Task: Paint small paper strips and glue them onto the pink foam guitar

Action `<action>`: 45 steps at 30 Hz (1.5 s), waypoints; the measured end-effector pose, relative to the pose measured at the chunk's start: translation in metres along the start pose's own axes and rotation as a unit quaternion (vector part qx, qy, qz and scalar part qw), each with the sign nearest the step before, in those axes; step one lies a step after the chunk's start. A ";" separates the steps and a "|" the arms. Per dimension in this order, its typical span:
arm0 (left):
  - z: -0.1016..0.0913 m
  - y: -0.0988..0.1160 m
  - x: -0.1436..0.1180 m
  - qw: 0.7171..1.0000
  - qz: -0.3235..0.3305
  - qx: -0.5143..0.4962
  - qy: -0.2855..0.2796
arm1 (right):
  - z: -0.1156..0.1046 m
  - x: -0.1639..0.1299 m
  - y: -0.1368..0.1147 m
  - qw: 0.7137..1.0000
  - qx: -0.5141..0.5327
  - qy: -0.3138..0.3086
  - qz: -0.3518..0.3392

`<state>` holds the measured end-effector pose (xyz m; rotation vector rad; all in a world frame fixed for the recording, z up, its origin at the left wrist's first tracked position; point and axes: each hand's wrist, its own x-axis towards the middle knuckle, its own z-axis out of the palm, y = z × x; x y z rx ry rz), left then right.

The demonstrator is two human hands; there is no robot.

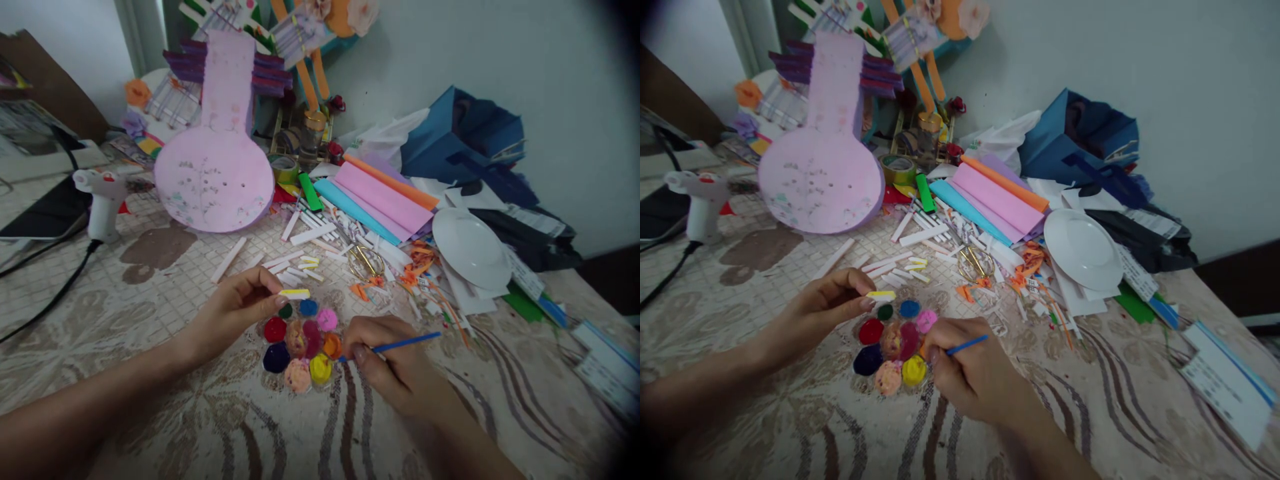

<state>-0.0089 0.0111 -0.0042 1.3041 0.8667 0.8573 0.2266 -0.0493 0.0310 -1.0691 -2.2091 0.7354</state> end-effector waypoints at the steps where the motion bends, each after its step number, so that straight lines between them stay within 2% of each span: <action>1: 0.000 0.000 0.000 1.000 0.000 0.000 -0.001 | -0.001 -0.001 0.001 1.000 0.013 0.015 0.006; 4: 0.000 -0.002 0.000 1.000 -0.001 0.000 -0.007 | 0.001 -0.007 0.004 0.988 0.084 0.120 0.041; 7: 0.000 -0.002 -0.001 1.000 -0.006 -0.003 -0.014 | 0.008 -0.010 0.008 0.952 0.174 0.246 0.047; 9: 0.001 -0.002 -0.001 1.000 -0.005 -0.008 -0.016 | 0.012 -0.010 0.008 0.933 0.203 0.295 0.029; 11: 0.000 -0.002 -0.001 1.000 -0.001 -0.012 -0.018 | 0.015 -0.009 0.006 0.926 0.206 0.317 0.011; 27: 0.001 -0.004 -0.003 0.999 -0.008 0.022 -0.022 | 0.019 -0.005 -0.002 0.939 0.174 0.295 0.016; 33: 0.001 -0.002 -0.003 0.999 -0.003 0.030 -0.013 | 0.018 -0.005 -0.003 0.950 0.162 0.263 0.040; 39: 0.002 0.001 -0.001 0.999 0.010 0.036 -0.006 | 0.021 -0.004 -0.004 0.936 0.174 0.305 0.028; 45: 0.004 0.002 -0.003 0.999 0.009 0.038 -0.002 | 0.019 -0.004 -0.005 0.947 0.162 0.274 0.042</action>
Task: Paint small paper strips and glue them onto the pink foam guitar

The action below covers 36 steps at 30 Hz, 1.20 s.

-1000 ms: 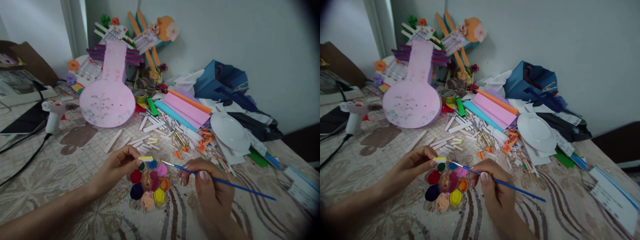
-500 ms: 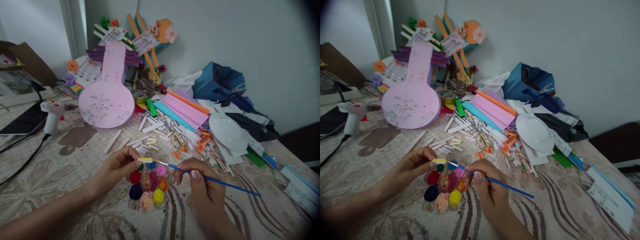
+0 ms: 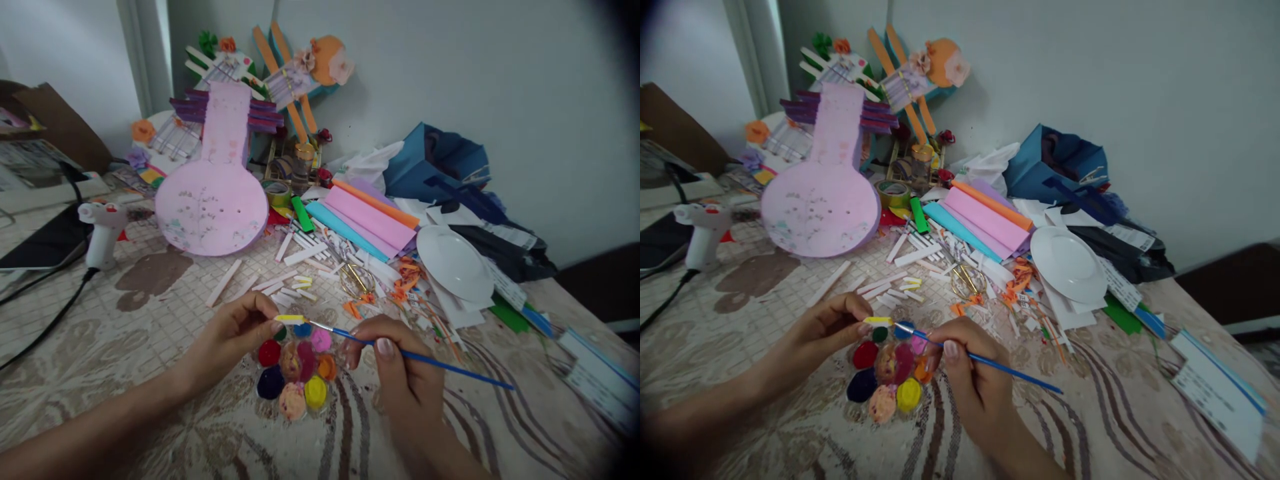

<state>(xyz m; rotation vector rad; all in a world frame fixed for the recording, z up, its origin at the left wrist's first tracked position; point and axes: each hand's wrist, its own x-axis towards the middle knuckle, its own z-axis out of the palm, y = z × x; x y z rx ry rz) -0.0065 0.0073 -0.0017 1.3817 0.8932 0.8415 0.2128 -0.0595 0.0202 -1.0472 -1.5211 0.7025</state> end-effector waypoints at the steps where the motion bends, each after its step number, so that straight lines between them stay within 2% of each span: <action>1: 0.000 0.000 0.000 1.000 0.001 -0.001 0.001 | 0.000 0.000 0.000 1.000 -0.001 -0.001 0.007; 4: -0.001 -0.001 0.000 1.000 -0.003 -0.004 -0.001 | -0.001 -0.001 0.002 1.000 0.007 0.010 0.015; 7: -0.002 -0.003 0.000 1.000 -0.004 -0.006 -0.005 | 0.001 -0.002 0.003 0.999 0.027 0.024 -0.008; 12: -0.002 -0.003 0.001 1.000 0.003 -0.005 -0.002 | 0.003 -0.001 0.004 1.000 0.002 0.011 -0.007; 17: -0.002 -0.001 0.001 1.000 0.004 -0.002 0.003 | 0.004 -0.001 0.001 0.998 0.008 0.054 0.007; 23: -0.001 0.000 0.000 1.000 0.003 0.001 -0.002 | 0.003 0.000 0.003 1.000 0.003 0.007 -0.002; 28: -0.001 -0.001 0.001 1.000 0.005 -0.009 0.008 | 0.002 -0.001 0.004 0.999 0.009 0.036 0.013; 32: -0.002 -0.003 0.001 1.000 0.006 -0.006 -0.002 | 0.003 -0.001 0.003 1.000 0.012 0.016 -0.008; 36: -0.002 -0.003 0.002 1.000 0.001 -0.008 -0.004 | 0.002 -0.001 0.004 1.000 -0.005 0.018 0.010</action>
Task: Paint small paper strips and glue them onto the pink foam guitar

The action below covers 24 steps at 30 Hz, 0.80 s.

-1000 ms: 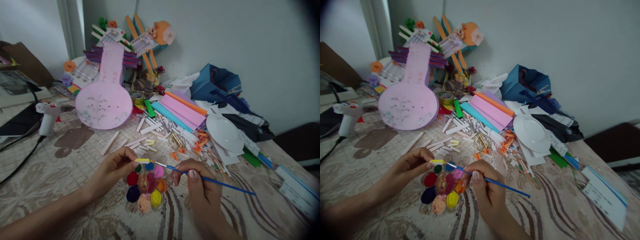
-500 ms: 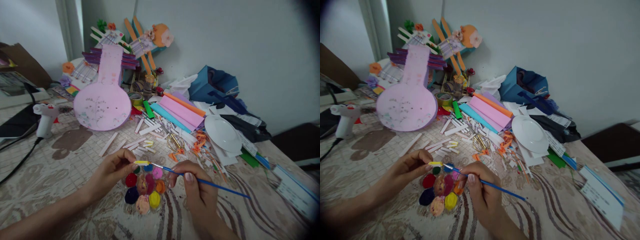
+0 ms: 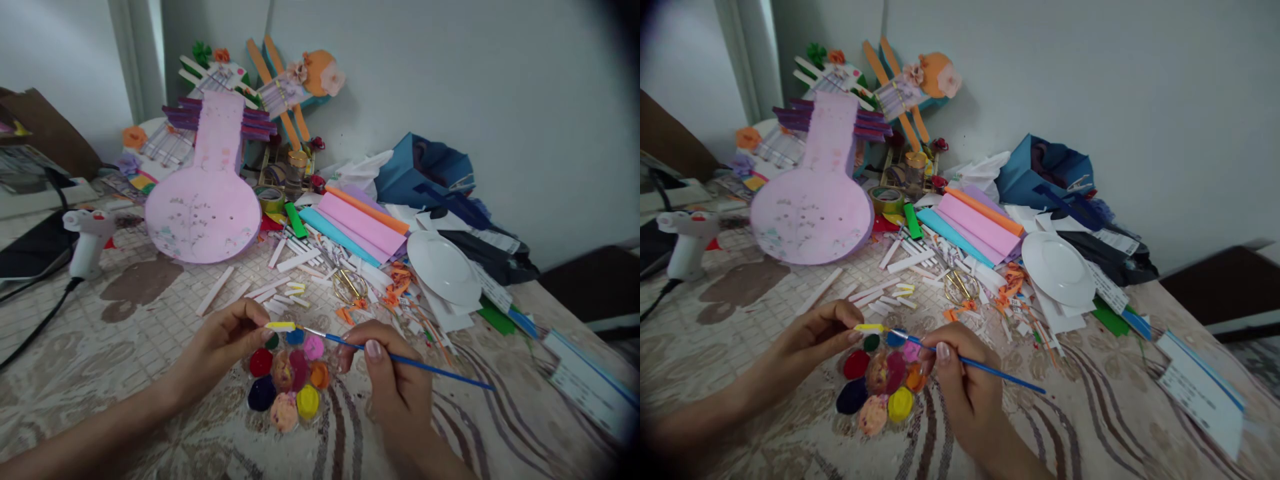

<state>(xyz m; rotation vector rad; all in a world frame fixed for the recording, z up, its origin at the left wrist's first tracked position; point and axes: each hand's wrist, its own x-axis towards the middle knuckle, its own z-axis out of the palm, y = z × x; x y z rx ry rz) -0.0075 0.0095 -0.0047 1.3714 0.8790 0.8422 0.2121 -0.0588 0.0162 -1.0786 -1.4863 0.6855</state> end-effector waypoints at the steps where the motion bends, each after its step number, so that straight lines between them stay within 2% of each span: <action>1: 0.000 0.000 0.000 1.000 0.000 -0.001 0.002 | 0.000 0.000 0.000 1.000 0.002 0.004 0.003; 17: -0.001 -0.003 -0.001 0.999 -0.024 -0.024 0.010 | -0.001 -0.001 0.002 1.000 0.019 -0.012 0.013; 24: 0.003 0.004 -0.003 0.999 -0.045 -0.003 0.006 | 0.000 0.000 -0.001 1.000 0.025 -0.008 0.005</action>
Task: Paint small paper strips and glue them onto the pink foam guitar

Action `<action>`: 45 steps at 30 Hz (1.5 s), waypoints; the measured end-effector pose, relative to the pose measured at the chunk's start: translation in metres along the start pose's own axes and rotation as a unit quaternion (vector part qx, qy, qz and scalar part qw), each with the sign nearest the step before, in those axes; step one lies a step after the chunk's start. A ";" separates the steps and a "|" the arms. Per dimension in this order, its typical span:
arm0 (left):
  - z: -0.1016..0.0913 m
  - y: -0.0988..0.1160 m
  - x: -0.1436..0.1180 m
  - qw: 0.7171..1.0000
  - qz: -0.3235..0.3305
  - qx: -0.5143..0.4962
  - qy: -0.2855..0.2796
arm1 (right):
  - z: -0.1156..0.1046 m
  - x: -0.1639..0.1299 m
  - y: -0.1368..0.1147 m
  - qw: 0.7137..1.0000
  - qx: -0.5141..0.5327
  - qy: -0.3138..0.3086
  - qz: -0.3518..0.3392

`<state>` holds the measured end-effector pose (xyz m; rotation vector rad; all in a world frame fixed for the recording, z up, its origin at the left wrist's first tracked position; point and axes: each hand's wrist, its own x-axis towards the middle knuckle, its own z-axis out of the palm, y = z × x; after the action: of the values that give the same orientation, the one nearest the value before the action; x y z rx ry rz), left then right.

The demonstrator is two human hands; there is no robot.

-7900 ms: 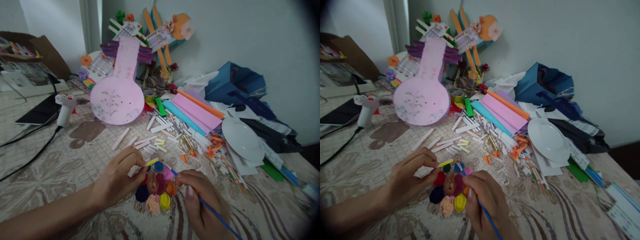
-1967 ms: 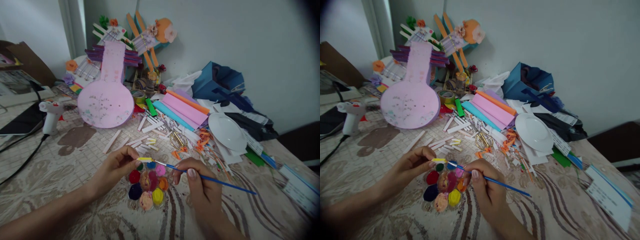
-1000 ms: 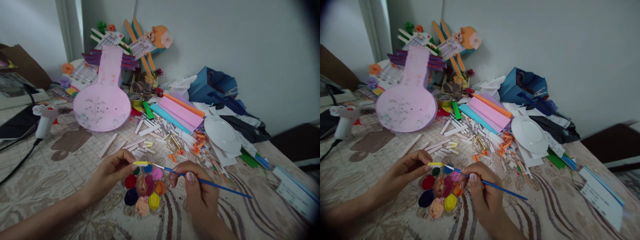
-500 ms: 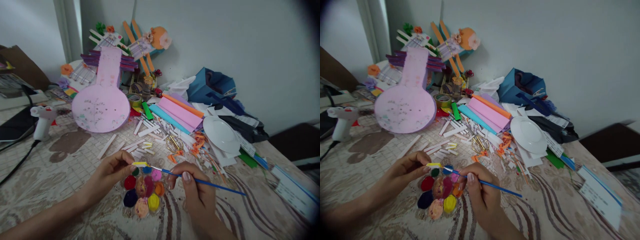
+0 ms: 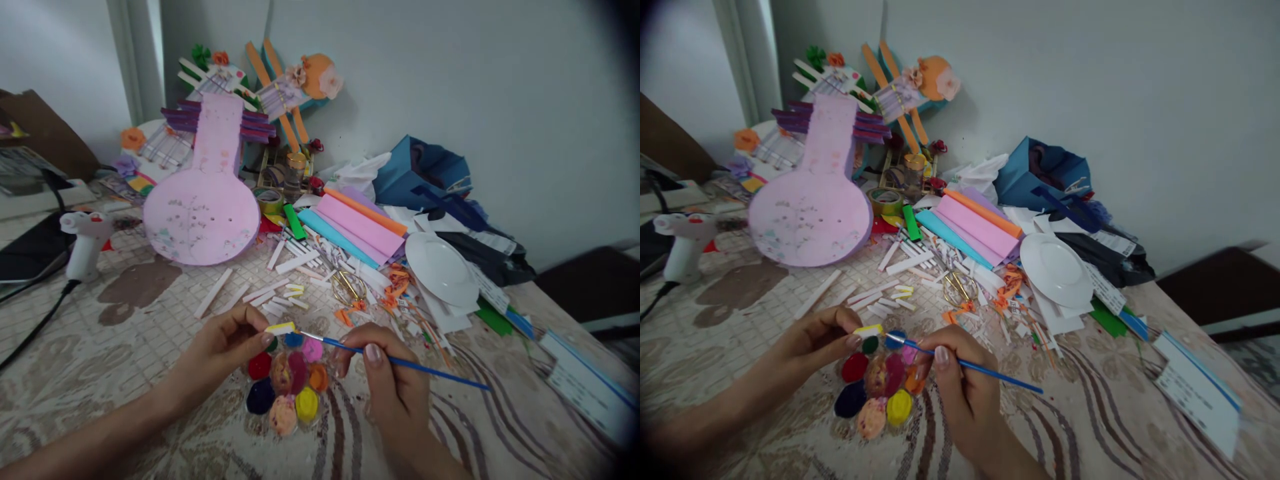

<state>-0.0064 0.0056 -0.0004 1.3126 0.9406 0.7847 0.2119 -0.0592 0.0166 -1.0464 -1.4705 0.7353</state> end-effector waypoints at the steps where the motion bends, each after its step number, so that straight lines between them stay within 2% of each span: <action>1: 0.000 0.001 0.000 1.000 0.001 0.004 0.002 | 0.000 0.000 0.000 1.000 0.001 0.000 -0.001; 5: -0.001 0.000 0.001 1.000 -0.009 0.014 0.006 | 0.001 -0.001 0.001 1.000 0.006 -0.003 -0.009; 11: -0.004 -0.004 0.001 0.999 -0.041 -0.007 0.006 | 0.003 -0.001 0.003 0.998 -0.013 0.032 -0.059; 15: -0.003 -0.003 0.000 0.999 -0.046 -0.012 0.020 | 0.000 -0.001 0.002 0.997 -0.029 0.012 -0.069; 23: -0.002 0.004 -0.002 0.999 -0.014 0.046 0.025 | 0.001 0.001 -0.001 0.989 -0.071 -0.051 -0.119; 26: -0.002 0.005 -0.004 0.991 0.037 0.122 0.045 | 0.000 0.001 0.000 0.987 -0.085 -0.059 -0.125; 29: -0.003 0.004 -0.006 0.959 0.139 0.236 0.070 | -0.002 -0.001 0.000 0.981 -0.108 -0.074 -0.140; 32: -0.004 0.002 -0.007 0.911 0.249 0.320 0.083 | -0.003 -0.002 0.000 0.969 -0.151 -0.114 -0.157; 35: -0.004 0.000 -0.007 0.864 0.329 0.369 0.092 | -0.002 -0.002 -0.002 0.960 -0.167 -0.133 -0.181; 41: -0.005 -0.001 -0.008 0.788 0.414 0.447 0.088 | 0.000 -0.005 -0.004 0.957 -0.176 -0.147 -0.178; 45: -0.004 0.002 -0.009 0.766 0.426 0.474 0.086 | -0.001 -0.006 -0.003 0.953 -0.180 -0.165 -0.181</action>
<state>-0.0141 -0.0002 0.0028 2.7154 0.8827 1.1832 0.2123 -0.0661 0.0171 -0.9063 -2.0775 0.3944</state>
